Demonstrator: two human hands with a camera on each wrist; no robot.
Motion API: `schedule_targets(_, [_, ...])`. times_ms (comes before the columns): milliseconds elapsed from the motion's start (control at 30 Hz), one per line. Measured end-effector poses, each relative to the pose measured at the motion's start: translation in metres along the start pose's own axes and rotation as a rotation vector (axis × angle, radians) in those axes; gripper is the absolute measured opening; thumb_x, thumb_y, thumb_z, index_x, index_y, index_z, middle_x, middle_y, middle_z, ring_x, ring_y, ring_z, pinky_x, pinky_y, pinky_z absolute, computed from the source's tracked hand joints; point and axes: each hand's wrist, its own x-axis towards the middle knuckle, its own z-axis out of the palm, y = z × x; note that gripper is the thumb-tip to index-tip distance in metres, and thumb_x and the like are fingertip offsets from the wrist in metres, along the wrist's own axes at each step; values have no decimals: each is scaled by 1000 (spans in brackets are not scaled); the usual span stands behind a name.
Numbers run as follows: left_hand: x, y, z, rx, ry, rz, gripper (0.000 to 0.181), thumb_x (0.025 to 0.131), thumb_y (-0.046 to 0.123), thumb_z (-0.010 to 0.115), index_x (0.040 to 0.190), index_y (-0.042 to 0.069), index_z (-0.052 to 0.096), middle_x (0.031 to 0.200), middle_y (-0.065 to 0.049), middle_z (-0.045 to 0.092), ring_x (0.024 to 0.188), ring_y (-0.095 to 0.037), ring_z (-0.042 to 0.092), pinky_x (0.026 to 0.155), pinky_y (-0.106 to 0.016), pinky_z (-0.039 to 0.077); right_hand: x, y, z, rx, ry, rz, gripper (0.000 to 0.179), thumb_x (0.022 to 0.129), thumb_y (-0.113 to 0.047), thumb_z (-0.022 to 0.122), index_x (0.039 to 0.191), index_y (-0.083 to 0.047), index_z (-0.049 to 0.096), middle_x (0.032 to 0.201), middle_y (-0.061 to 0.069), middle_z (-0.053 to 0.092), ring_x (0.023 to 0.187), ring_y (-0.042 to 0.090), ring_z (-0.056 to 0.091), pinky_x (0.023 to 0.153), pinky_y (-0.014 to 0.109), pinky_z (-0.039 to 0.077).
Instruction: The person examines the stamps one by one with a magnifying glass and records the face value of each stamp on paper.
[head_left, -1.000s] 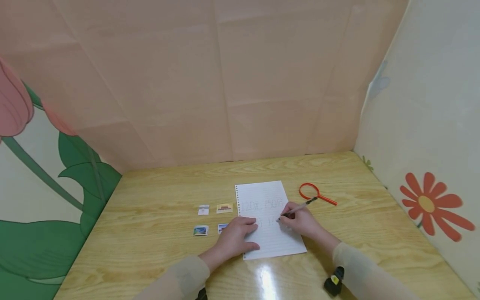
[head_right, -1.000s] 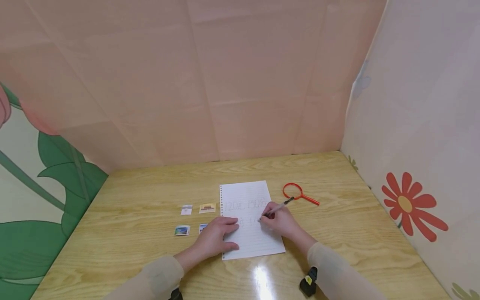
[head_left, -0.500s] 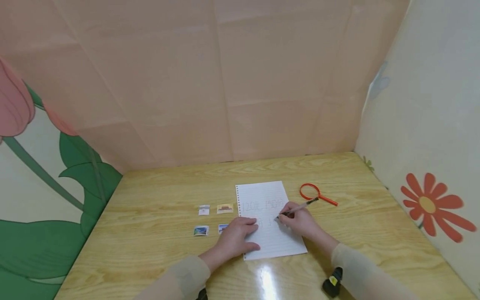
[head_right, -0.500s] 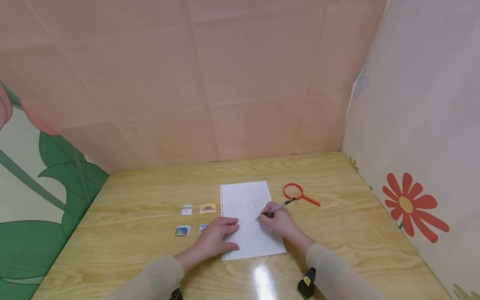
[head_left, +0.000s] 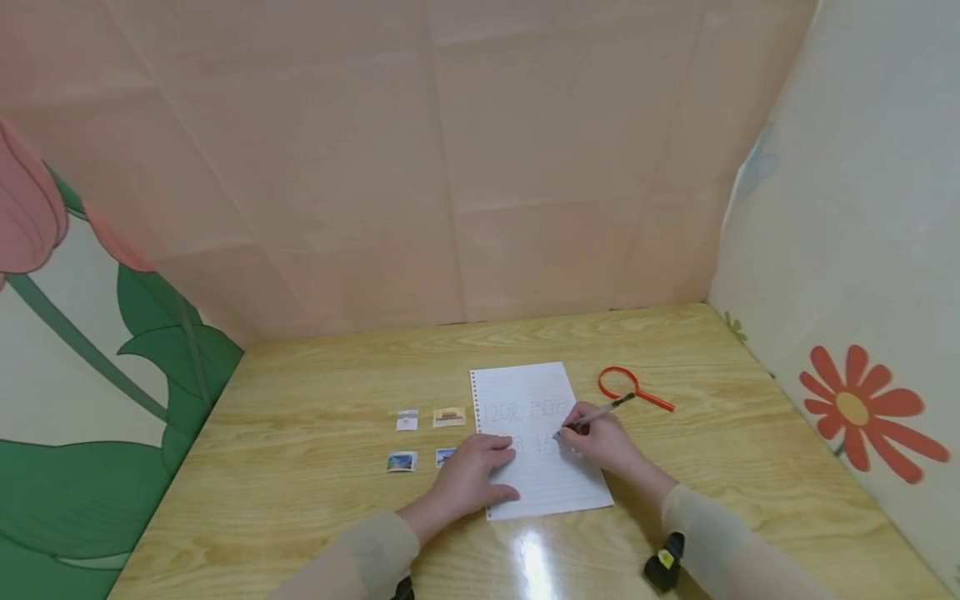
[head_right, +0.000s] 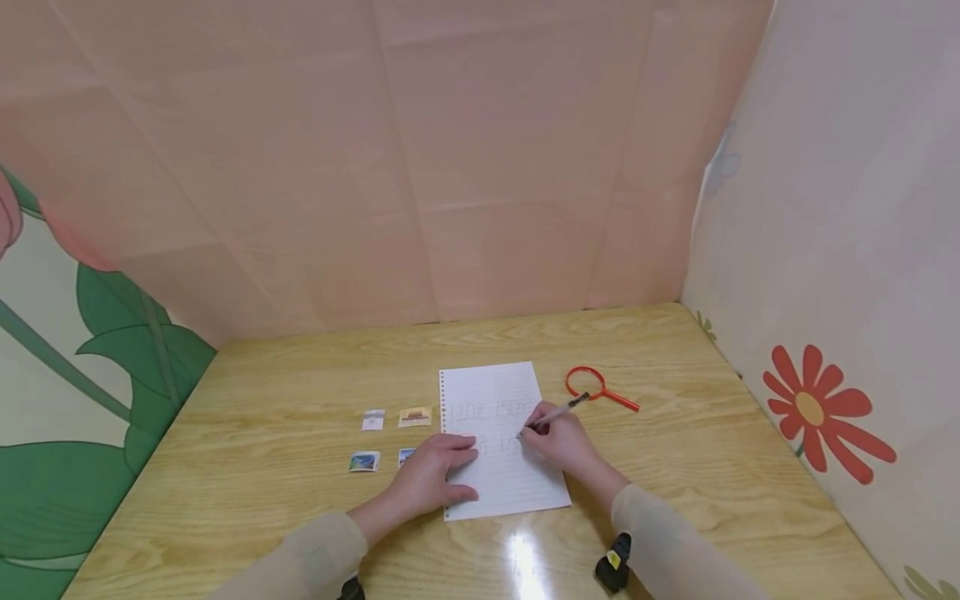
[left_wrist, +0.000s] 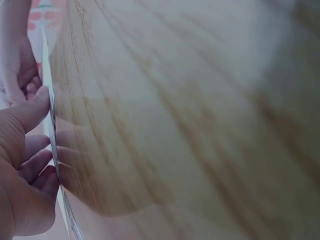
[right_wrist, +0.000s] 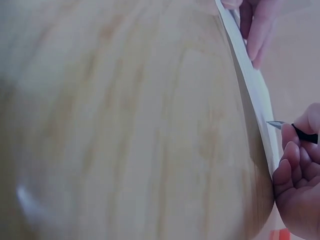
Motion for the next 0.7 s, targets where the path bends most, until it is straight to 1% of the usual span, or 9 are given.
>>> schedule_targets(167, [0, 0, 0, 10, -8, -16, 61, 80, 43, 81, 129, 10, 66, 140, -4, 57, 127, -22, 52, 109, -34, 39, 0, 2, -4, 18, 6, 14, 10, 84, -2, 71, 84, -7, 61, 72, 0, 57, 63, 15, 51, 53, 22, 43])
schedule_targets(400, [1, 0, 0, -8, -16, -18, 60, 81, 42, 81, 129, 10, 65, 141, -3, 56, 128, -21, 51, 110, -34, 38, -3, 6, -9, 59, 16, 84, 10, 85, -4, 70, 88, -6, 61, 75, 3, 59, 63, 15, 52, 52, 23, 44])
schedule_targets(567, [1, 0, 1, -9, -16, -21, 61, 80, 42, 81, 130, 10, 65, 141, -3, 56, 128, -22, 51, 110, -35, 37, -4, 5, -11, 63, -12, 66, 10, 85, -4, 70, 88, -5, 60, 74, 2, 58, 62, 15, 52, 51, 22, 44])
schedule_targets(700, [0, 0, 1, -9, -16, -23, 61, 80, 42, 81, 130, 10, 65, 141, -3, 56, 128, -21, 51, 110, -35, 38, -4, 5, -11, 54, -15, 50, 11, 85, -4, 70, 88, -6, 60, 74, 2, 57, 63, 15, 52, 51, 22, 43])
